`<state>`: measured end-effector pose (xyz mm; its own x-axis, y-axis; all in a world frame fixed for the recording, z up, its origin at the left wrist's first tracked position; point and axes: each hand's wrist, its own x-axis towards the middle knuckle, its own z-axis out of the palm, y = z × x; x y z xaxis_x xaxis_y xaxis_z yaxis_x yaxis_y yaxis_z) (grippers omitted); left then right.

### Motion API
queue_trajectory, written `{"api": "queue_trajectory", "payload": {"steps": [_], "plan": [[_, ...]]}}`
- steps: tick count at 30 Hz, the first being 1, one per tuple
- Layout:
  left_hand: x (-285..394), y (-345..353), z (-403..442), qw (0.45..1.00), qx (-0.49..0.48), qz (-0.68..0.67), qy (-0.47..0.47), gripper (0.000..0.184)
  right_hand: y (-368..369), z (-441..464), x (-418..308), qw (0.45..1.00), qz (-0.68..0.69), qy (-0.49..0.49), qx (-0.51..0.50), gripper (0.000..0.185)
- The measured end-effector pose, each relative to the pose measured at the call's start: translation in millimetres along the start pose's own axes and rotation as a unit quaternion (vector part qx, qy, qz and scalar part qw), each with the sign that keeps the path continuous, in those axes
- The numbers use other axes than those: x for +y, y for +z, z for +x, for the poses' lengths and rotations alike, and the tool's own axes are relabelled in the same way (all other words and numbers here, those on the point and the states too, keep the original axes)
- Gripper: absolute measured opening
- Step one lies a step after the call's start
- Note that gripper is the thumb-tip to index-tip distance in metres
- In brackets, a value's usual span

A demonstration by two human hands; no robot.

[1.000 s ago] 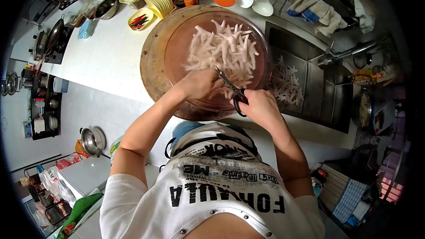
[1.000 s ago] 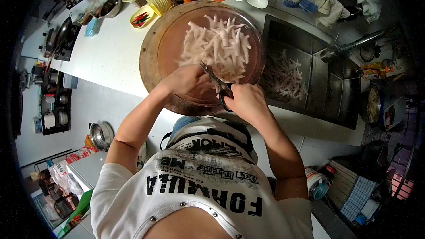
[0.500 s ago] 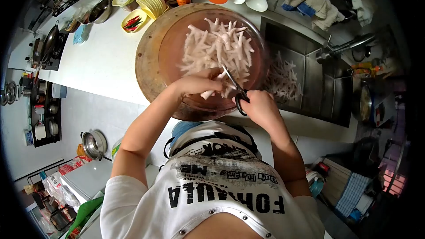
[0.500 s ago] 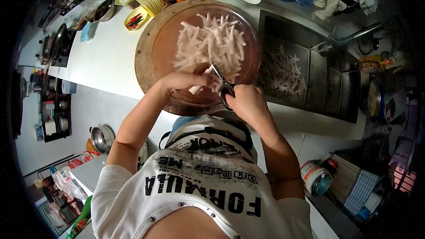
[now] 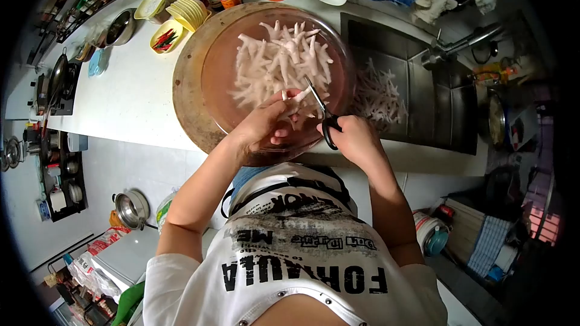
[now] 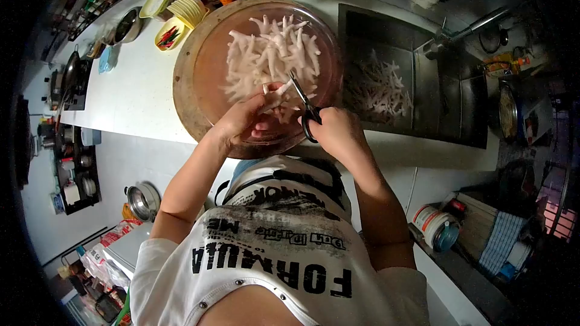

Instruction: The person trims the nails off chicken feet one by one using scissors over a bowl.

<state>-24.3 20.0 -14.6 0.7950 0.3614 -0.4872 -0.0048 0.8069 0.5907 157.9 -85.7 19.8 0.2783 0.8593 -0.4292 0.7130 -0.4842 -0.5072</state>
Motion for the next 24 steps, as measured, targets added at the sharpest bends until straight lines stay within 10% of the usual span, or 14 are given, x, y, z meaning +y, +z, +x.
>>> {"api": "queue_trajectory", "payload": {"steps": [12, 24], "plan": [[-6, -8, 3, 0.986, 0.051, -0.138, -0.081, 0.024, 6, -5, 9, 0.986, -0.113, -0.087, 0.08, 0.035], [-13, 11, 2, 0.991, 0.0, -0.122, 0.051, 0.014, -5, -23, -15, 0.999, 0.008, -0.043, 0.026, 0.049]]}}
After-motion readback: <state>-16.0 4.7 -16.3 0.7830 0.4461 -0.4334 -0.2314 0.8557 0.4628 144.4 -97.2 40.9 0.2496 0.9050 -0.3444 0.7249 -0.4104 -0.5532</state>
